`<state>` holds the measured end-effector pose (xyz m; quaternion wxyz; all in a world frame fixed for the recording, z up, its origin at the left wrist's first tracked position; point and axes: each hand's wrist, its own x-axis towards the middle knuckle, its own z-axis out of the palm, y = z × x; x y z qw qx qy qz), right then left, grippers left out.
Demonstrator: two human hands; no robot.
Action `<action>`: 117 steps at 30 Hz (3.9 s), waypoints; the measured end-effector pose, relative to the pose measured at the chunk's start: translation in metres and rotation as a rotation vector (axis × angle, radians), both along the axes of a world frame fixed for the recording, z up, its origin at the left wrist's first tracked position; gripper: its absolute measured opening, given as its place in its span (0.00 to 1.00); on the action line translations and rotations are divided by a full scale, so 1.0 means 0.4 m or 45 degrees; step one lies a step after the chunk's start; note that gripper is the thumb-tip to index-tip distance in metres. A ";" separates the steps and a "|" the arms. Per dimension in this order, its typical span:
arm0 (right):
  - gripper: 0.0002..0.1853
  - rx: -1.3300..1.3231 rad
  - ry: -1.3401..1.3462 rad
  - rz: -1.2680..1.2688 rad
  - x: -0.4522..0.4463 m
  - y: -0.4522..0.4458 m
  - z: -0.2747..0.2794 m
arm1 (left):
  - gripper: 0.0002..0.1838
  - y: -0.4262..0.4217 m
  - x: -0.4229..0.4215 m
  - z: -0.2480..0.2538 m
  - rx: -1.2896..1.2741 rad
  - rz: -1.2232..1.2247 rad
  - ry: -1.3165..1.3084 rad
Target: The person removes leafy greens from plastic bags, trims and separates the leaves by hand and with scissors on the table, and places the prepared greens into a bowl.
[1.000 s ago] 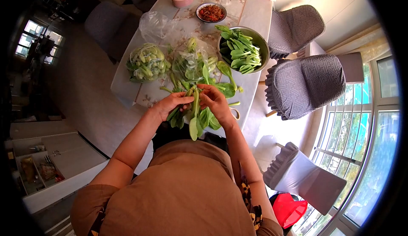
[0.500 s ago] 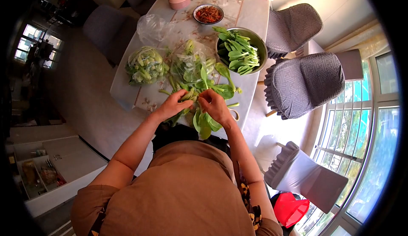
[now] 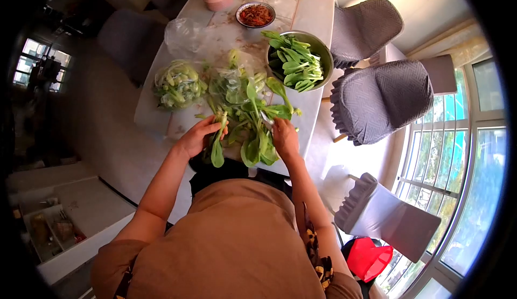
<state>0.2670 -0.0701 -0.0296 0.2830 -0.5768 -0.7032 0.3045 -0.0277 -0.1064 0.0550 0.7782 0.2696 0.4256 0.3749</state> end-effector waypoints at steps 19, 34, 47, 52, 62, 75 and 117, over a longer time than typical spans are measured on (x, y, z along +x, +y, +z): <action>0.24 -0.242 -0.113 -0.006 0.102 -0.109 0.038 | 0.21 0.020 0.066 -0.102 0.037 -0.264 0.493; 0.42 -0.990 0.236 0.380 0.049 -0.125 0.180 | 0.16 0.018 0.084 -0.117 0.116 -0.455 0.251; 0.41 -0.853 0.114 0.523 0.044 -0.122 0.209 | 0.11 0.035 0.064 -0.058 -0.086 -0.596 0.024; 0.38 -0.802 0.032 0.535 0.045 -0.123 0.234 | 0.13 0.041 0.056 -0.083 -0.089 -0.692 0.041; 0.28 -0.680 0.110 0.425 0.055 -0.137 0.186 | 0.19 0.049 0.057 -0.102 -0.099 -0.720 0.053; 0.21 -0.578 0.078 0.088 0.059 -0.161 0.093 | 0.23 0.126 0.083 -0.083 0.037 -0.636 0.233; 0.28 -0.692 0.098 -0.184 -0.064 -0.161 0.007 | 0.14 0.308 -0.026 -0.156 1.580 -0.497 1.688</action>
